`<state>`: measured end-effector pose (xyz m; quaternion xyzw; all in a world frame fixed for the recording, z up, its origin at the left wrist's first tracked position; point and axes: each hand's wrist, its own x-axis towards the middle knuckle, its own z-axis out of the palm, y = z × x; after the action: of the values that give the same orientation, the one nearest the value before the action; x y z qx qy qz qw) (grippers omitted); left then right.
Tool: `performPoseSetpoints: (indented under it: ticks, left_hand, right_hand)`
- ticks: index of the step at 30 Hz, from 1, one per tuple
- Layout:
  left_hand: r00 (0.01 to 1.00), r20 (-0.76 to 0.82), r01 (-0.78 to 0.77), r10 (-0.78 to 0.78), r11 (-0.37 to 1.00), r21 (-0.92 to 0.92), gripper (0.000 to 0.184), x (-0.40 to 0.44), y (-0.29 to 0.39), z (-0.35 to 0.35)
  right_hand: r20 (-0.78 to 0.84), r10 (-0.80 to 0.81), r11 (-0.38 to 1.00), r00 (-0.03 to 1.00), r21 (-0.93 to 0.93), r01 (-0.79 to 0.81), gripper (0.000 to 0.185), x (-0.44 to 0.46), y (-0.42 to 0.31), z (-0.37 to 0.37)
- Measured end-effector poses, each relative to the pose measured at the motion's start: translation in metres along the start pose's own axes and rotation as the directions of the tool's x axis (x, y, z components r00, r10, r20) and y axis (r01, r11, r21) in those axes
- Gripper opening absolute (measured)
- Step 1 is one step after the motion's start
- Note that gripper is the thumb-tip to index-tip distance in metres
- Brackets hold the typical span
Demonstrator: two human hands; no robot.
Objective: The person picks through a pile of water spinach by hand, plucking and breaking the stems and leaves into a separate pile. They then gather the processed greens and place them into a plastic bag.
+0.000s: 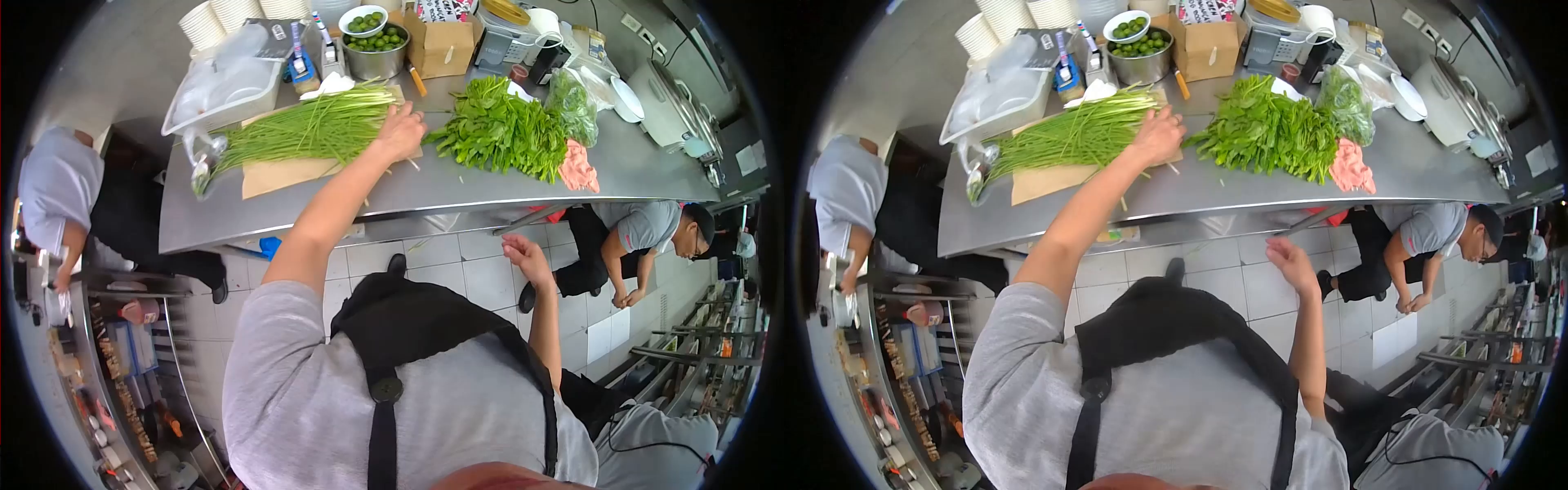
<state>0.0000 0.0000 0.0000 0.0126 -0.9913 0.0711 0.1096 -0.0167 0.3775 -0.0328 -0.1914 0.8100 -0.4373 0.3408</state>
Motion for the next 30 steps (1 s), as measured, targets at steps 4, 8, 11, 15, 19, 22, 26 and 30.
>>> performPoseSetpoints:
  ticks: [4,8,11,15,19,22,26,30]
  left_hand:
    - [0.993,-0.101,-0.068,0.059,0.993,-0.092,0.016,0.012,-0.048,0.013]
    - [0.956,-0.233,-0.207,0.178,0.973,-0.105,0.014,0.018,-0.048,0.013]
    - [0.963,-0.222,-0.185,0.153,0.974,-0.131,0.012,0.014,-0.052,0.008]
    - [0.991,-0.102,-0.104,0.092,0.987,-0.120,0.011,0.028,-0.045,0.001]
    - [0.980,0.102,0.194,-0.172,0.700,-0.687,0.020,0.079,-0.015,-0.024]
    - [0.886,0.387,0.427,-0.256,0.125,-0.895,0.036,0.120,0.023,-0.037]
    - [0.809,0.415,0.555,-0.417,0.306,-0.774,0.051,0.152,0.056,-0.008]
    - [0.866,0.482,0.469,-0.134,-0.115,-0.875,0.055,0.147,0.060,-0.034]
  right_hand:
    - [-0.033,-0.194,0.980,0.981,0.029,0.194,0.027,0.045,-0.056,0.012]
    - [-0.047,-0.223,0.973,0.974,-0.081,0.218,0.028,0.042,-0.103,-0.034]
    - [-0.121,-0.191,0.981,0.974,-0.050,0.186,0.029,0.042,-0.100,-0.059]
    - [-0.352,-0.195,0.981,0.915,-0.059,0.186,0.027,0.047,-0.091,-0.096]
    - [-0.511,-0.185,0.980,0.839,-0.159,0.120,0.035,0.087,-0.088,-0.122]
    - [-0.619,-0.212,0.946,0.756,-0.325,-0.001,0.055,0.136,-0.084,-0.114]
    - [-0.550,-0.177,0.921,0.817,-0.385,-0.060,0.080,0.165,-0.100,-0.078]
    - [-0.476,-0.292,0.941,0.830,-0.300,0.158,0.084,0.179,-0.107,-0.071]
